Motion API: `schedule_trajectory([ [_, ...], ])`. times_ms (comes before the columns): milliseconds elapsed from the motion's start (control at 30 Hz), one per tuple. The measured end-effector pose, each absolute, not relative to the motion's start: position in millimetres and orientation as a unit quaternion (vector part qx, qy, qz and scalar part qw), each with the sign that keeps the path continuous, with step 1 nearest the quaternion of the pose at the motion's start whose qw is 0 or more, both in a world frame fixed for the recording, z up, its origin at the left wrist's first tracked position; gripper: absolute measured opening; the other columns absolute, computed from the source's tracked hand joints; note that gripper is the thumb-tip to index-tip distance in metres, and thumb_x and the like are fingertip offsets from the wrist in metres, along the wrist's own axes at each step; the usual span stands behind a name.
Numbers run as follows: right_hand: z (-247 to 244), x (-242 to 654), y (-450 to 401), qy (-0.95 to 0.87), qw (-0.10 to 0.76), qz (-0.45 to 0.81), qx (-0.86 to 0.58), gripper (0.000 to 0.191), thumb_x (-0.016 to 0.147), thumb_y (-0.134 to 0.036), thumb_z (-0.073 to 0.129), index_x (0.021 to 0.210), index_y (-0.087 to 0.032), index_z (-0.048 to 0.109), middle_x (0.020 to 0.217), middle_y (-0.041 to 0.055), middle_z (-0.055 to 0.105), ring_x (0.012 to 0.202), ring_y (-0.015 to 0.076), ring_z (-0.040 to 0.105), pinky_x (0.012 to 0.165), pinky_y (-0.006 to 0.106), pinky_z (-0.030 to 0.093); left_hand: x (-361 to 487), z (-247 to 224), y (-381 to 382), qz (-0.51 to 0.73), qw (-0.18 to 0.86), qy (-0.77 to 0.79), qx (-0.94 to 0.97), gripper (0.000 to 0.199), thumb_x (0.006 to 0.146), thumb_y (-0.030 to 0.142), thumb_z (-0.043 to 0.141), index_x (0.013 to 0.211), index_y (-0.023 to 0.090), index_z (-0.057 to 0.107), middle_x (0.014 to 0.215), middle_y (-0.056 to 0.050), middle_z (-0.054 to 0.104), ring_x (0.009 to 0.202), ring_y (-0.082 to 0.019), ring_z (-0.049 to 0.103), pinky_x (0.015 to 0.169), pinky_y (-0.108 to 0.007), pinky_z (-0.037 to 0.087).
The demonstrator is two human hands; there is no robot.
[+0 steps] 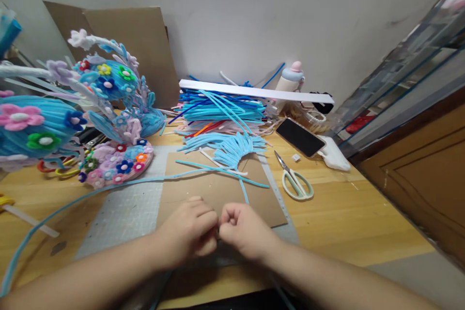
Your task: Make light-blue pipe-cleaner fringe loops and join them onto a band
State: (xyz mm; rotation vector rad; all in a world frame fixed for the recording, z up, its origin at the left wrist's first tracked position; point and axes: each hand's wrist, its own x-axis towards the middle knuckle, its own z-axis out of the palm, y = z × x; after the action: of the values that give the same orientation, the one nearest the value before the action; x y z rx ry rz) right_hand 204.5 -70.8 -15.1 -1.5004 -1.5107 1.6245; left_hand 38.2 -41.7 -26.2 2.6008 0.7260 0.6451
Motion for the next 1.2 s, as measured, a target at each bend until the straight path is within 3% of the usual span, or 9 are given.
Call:
schedule_trajectory([
  [100, -11, 213, -74, -0.796, 0.214, 0.323, -0.465, 0.016, 0.072, -0.018, 0.052, 0.058, -0.018, 0.046, 0.054, -0.0028, 0.040, 0.053, 0.0097, 0.032, 0.051, 0.026, 0.020, 41, -23, -45, 0.219, 0.339, 0.321, 0.857, 0.006, 0.065, 0.013, 0.047, 0.061, 0.016, 0.049, 0.054, 0.004, 0.047, 0.052, -0.009, 0.042, 0.052, -0.022, 0.031],
  [200, -7, 222, -74, -0.858, 0.187, 0.262, -0.400, 0.018, 0.078, -0.020, 0.049, 0.060, -0.019, 0.051, 0.054, -0.0009, 0.042, 0.053, 0.0115, 0.033, 0.051, 0.028, 0.018, 42, -20, -43, 0.179, 0.477, 0.342, 0.790, 0.009, 0.067, 0.013, 0.045, 0.059, 0.016, 0.048, 0.053, 0.005, 0.043, 0.049, -0.007, 0.039, 0.045, -0.018, 0.029],
  [267, -4, 222, -72, -0.810, 0.190, 0.338, -0.441, 0.016, 0.077, -0.022, 0.048, 0.061, -0.019, 0.048, 0.054, -0.0016, 0.043, 0.051, 0.0107, 0.035, 0.049, 0.026, 0.021, 41, -19, -41, 0.191, 0.456, 0.324, 0.807, 0.008, 0.067, 0.013, 0.046, 0.060, 0.016, 0.048, 0.054, 0.005, 0.044, 0.050, -0.007, 0.039, 0.048, -0.018, 0.030],
  [433, 0, 214, -69, -0.435, 0.138, 0.743, -0.489, 0.009, 0.077, -0.027, 0.038, 0.072, -0.021, 0.043, 0.047, -0.0075, 0.041, 0.031, 0.0052, 0.024, 0.035, 0.019, 0.015, 36, -20, -40, 0.248, 0.272, 0.257, 0.894, 0.005, 0.068, 0.014, 0.047, 0.065, 0.018, 0.049, 0.058, 0.003, 0.051, 0.058, -0.011, 0.045, 0.059, -0.025, 0.032],
  [567, -3, 210, -70, -0.333, 0.153, 0.796, -0.482, 0.003, 0.073, -0.024, 0.040, 0.073, -0.021, 0.040, 0.049, -0.0092, 0.039, 0.032, 0.0039, 0.018, 0.035, 0.018, 0.011, 36, -21, -42, 0.261, 0.223, 0.238, 0.908, 0.007, 0.065, 0.012, 0.046, 0.065, 0.019, 0.048, 0.056, 0.003, 0.049, 0.056, -0.012, 0.043, 0.056, -0.026, 0.029],
  [800, 2, 221, -71, -0.861, 0.159, 0.292, -0.386, 0.012, 0.074, -0.017, 0.048, 0.062, -0.019, 0.049, 0.057, -0.0020, 0.043, 0.054, 0.0104, 0.032, 0.050, 0.027, 0.017, 45, -22, -47, 0.203, 0.447, 0.356, 0.795, 0.006, 0.061, 0.012, 0.047, 0.056, 0.016, 0.046, 0.051, 0.005, 0.042, 0.050, -0.008, 0.038, 0.048, -0.020, 0.028],
  [900, 5, 225, -71, -0.895, 0.135, 0.228, -0.359, 0.013, 0.077, -0.016, 0.046, 0.067, -0.021, 0.052, 0.059, -0.0005, 0.045, 0.053, 0.0113, 0.031, 0.050, 0.028, 0.015, 46, -22, -44, 0.160, 0.534, 0.379, 0.739, 0.006, 0.062, 0.011, 0.045, 0.058, 0.015, 0.047, 0.053, 0.006, 0.042, 0.050, -0.007, 0.037, 0.046, -0.017, 0.028],
  [1033, 3, 220, -71, -0.696, 0.162, 0.492, -0.498, 0.014, 0.076, -0.024, 0.046, 0.064, -0.020, 0.042, 0.054, -0.0037, 0.042, 0.047, 0.0086, 0.033, 0.045, 0.022, 0.021, 42, -17, -40, 0.208, 0.422, 0.323, 0.821, 0.007, 0.067, 0.012, 0.048, 0.061, 0.016, 0.047, 0.056, 0.005, 0.045, 0.054, -0.008, 0.040, 0.053, -0.020, 0.031],
  [1200, 0, 217, -70, -0.277, 0.117, 0.838, -0.455, 0.005, 0.074, -0.025, 0.042, 0.074, -0.021, 0.042, 0.051, -0.0088, 0.039, 0.033, 0.0030, 0.016, 0.035, 0.017, 0.007, 37, -16, -40, 0.231, 0.230, 0.246, 0.913, 0.005, 0.069, 0.013, 0.047, 0.066, 0.018, 0.047, 0.060, 0.003, 0.052, 0.058, -0.011, 0.045, 0.058, -0.026, 0.031],
])
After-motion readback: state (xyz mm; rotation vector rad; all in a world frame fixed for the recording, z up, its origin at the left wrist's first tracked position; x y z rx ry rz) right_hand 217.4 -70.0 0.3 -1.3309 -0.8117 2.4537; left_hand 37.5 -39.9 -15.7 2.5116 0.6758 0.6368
